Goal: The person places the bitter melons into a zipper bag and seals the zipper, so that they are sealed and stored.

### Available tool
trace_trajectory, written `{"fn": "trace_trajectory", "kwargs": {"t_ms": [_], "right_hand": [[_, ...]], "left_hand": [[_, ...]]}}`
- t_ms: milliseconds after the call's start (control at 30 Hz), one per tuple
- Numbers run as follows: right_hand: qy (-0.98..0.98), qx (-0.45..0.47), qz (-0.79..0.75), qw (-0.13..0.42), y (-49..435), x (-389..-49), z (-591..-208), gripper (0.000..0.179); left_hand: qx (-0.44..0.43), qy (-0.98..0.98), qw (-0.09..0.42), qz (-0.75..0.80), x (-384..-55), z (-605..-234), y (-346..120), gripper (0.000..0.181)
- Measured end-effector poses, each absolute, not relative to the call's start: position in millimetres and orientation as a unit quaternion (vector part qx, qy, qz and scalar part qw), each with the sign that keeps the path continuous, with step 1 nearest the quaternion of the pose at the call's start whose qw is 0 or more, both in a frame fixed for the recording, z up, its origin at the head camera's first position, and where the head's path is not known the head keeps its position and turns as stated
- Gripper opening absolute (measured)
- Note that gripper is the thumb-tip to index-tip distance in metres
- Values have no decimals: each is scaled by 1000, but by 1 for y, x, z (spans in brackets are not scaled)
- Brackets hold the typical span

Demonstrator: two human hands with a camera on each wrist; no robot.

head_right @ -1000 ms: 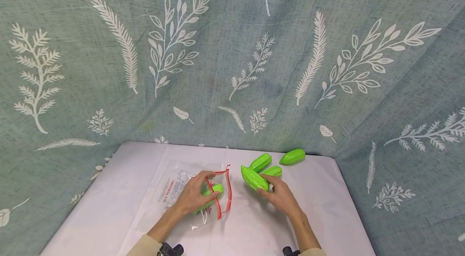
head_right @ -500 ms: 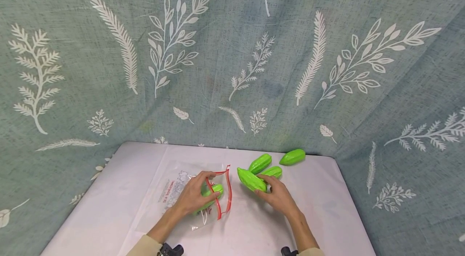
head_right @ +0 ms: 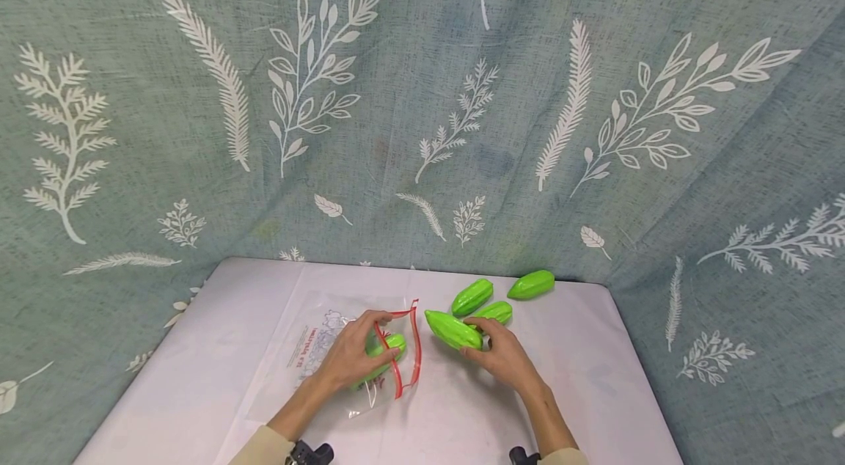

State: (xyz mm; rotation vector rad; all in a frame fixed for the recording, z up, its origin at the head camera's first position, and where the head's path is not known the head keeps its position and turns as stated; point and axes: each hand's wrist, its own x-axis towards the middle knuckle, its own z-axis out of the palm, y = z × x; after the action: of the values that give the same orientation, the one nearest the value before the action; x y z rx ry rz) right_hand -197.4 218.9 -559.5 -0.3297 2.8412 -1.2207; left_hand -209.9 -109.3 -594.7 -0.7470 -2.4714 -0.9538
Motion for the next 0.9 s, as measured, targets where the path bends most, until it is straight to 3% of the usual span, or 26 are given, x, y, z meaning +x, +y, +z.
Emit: {"fn": "trace_trajectory", "kwargs": {"t_ms": [900], "right_hand": [[899, -131, -418, 33, 212, -197, -560, 52]], "left_hand": [[-259, -886, 172, -344, -209, -593, -109, 64]]}}
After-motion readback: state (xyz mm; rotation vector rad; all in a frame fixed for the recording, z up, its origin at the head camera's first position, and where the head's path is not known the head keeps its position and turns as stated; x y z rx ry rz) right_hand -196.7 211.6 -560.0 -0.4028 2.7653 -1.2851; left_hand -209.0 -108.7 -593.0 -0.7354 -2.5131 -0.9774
